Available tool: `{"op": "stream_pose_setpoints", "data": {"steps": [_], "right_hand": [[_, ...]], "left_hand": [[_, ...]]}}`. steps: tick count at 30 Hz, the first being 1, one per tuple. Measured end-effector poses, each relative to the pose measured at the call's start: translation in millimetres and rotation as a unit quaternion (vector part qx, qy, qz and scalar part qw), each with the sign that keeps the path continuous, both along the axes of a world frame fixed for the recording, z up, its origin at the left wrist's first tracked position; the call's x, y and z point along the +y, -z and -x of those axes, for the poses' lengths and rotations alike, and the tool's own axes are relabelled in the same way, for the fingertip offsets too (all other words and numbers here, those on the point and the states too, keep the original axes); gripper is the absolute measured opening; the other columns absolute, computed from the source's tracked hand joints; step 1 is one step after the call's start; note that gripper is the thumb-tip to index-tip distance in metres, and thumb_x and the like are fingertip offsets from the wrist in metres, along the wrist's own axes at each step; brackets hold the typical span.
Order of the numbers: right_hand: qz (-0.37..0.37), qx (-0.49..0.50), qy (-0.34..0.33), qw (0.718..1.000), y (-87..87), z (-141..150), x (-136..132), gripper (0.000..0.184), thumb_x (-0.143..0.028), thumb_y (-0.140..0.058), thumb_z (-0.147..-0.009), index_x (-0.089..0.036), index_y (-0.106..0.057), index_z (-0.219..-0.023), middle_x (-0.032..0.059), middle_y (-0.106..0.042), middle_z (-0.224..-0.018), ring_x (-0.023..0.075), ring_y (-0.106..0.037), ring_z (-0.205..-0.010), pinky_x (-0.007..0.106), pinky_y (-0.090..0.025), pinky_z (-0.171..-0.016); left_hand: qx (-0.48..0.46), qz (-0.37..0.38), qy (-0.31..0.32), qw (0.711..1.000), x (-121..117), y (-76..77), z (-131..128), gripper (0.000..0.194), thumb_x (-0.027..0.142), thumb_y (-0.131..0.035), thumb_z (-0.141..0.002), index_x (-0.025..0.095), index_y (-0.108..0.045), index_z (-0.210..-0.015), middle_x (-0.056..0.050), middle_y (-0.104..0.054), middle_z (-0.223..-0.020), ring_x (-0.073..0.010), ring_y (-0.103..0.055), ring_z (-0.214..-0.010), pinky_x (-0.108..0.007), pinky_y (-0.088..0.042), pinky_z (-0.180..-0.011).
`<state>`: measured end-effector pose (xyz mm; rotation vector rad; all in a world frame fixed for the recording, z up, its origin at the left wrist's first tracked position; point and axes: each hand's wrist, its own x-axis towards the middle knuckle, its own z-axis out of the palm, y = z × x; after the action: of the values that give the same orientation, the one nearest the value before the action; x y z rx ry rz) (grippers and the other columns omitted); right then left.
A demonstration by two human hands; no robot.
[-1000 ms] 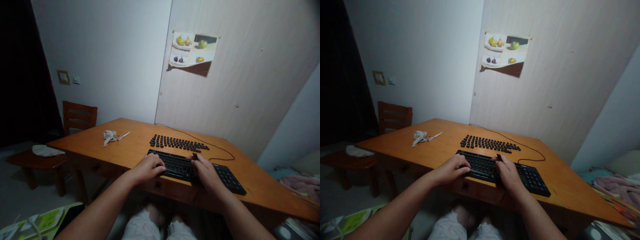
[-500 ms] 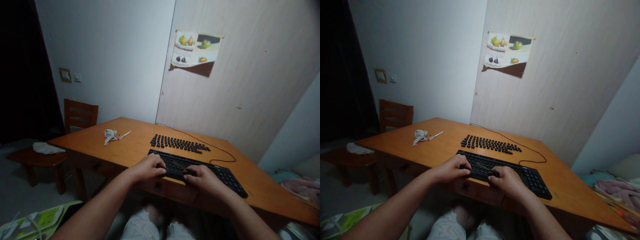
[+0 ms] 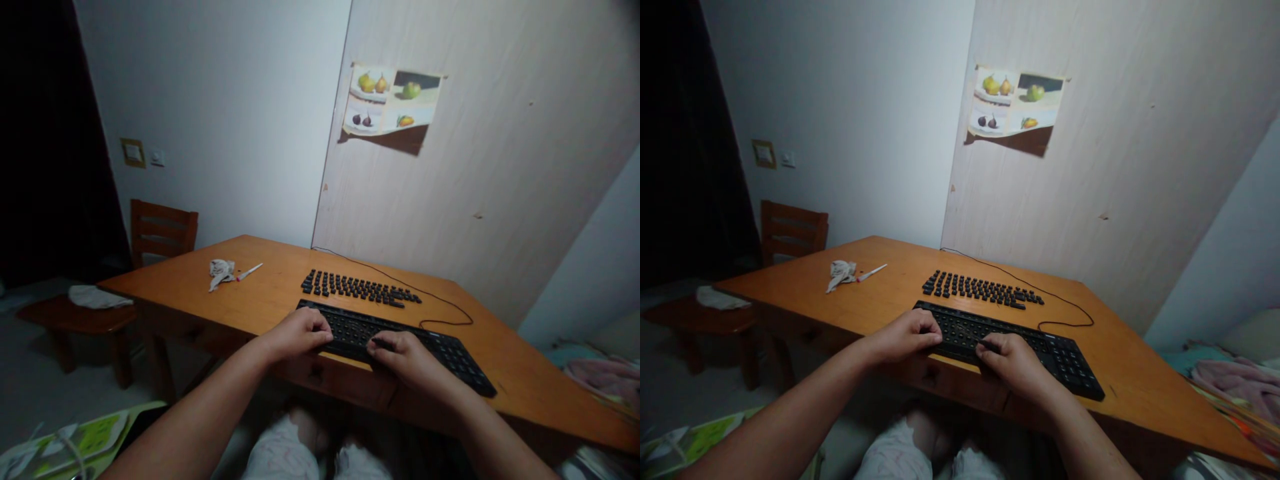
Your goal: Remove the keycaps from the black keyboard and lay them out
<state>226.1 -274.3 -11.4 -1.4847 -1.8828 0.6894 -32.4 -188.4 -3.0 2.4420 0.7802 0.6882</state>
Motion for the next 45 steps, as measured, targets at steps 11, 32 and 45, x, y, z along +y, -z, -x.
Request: {"op": "stream_pose_setpoints", "data": {"steps": [11,32,45], "right_hand": [[-0.013,0.058,0.001,0.998,3.1,-3.9,12.2,0.032,-0.047,-0.058,-0.086,-0.017,-0.062,-0.08,0.0008,-0.063,-0.074,0.0157,-0.055,-0.068,0.026,-0.043,-0.063],[0.067,0.088,-0.015,0.994,-20.2,-17.7,45.1,0.04,-0.055,-0.059,-0.083,-0.016,-0.066,-0.083,-0.0008,-0.064,-0.072,0.0151,-0.055,-0.066,0.025,-0.041,-0.063],[0.082,0.095,-0.008,0.992,-20.1,-37.6,77.0,0.035,-0.051,-0.064,-0.08,-0.016,-0.066,-0.084,-0.0009,-0.062,-0.071,0.0146,-0.054,-0.065,0.025,-0.039,-0.061]], "left_hand": [[-0.056,0.073,-0.041,0.995,6.2,0.6,-7.0,0.025,0.038,-0.055,-0.083,0.016,-0.066,-0.079,-0.001,-0.063,-0.073,-0.0143,-0.055,-0.069,-0.023,-0.038,-0.06],[-0.215,0.312,-0.024,0.925,51.1,-27.4,-33.0,0.045,0.057,-0.058,-0.08,0.013,-0.065,-0.086,-0.002,-0.064,-0.07,-0.0134,-0.055,-0.064,-0.024,-0.038,-0.065],[-0.265,0.265,-0.037,0.926,93.5,-33.1,-38.1,0.044,0.056,-0.061,-0.077,0.013,-0.067,-0.077,-0.004,-0.067,-0.071,-0.0131,-0.055,-0.064,-0.025,-0.04,-0.065]]}}
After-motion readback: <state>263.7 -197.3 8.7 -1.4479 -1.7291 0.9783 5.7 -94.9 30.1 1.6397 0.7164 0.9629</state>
